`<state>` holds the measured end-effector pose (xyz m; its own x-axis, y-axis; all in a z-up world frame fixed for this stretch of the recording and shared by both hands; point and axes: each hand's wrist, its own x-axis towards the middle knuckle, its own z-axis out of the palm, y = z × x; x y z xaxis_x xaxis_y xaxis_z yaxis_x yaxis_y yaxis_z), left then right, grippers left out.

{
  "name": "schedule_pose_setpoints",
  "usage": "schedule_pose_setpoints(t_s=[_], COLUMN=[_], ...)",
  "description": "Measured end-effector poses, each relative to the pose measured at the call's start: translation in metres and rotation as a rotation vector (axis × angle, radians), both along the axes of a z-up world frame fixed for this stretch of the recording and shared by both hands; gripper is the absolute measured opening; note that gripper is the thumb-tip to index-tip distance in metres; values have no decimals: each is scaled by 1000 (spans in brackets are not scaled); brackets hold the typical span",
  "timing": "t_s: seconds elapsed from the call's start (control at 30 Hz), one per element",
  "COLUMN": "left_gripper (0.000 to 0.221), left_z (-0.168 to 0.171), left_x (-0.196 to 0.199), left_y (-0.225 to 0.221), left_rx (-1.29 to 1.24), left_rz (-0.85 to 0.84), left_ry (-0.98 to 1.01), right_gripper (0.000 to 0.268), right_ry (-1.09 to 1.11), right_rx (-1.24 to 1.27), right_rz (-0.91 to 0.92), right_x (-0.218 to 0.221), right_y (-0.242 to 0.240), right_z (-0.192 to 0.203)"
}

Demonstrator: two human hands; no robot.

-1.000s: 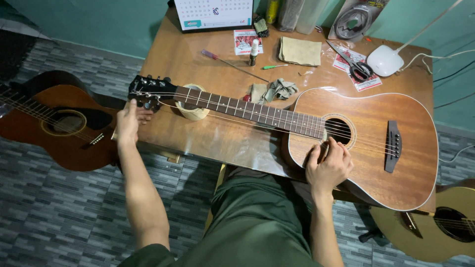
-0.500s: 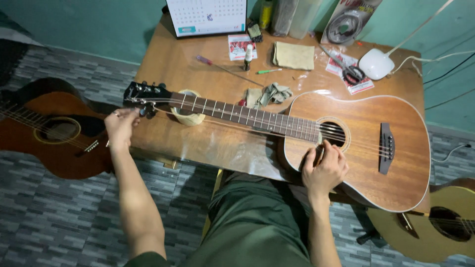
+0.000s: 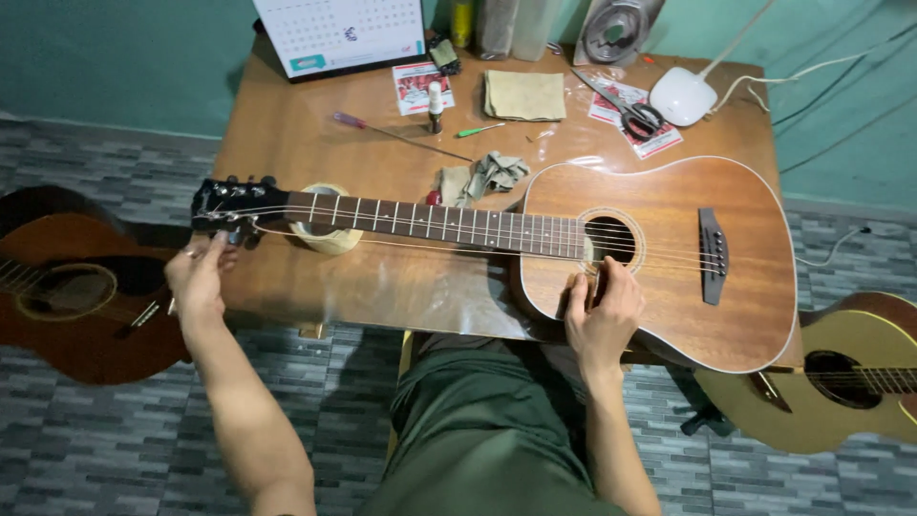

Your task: Removing strings from an acoustic guitar by loosening tuning pegs and prying out bridge pins.

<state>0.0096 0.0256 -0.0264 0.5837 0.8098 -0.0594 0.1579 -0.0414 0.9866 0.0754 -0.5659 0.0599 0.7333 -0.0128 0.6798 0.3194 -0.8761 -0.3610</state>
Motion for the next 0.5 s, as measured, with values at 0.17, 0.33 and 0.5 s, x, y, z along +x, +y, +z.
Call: schedule_pose_setpoints(t_s=[0.17,0.33,0.5], left_gripper=[12,37,47], left_z=[3,35,-9], left_x=[2,-10,-1], left_y=[-11,-26,8], left_rx=[81,49,-76], left_rz=[54,-50,-107], left_ry=[-52,28,-12], right_gripper=[29,25,63], right_ry=[51,91,499], right_rx=[153,224,192], right_rz=[91,299,1040], right_x=[-18,-51,-86], right_y=[4,53,93], right_z=[37,53,56])
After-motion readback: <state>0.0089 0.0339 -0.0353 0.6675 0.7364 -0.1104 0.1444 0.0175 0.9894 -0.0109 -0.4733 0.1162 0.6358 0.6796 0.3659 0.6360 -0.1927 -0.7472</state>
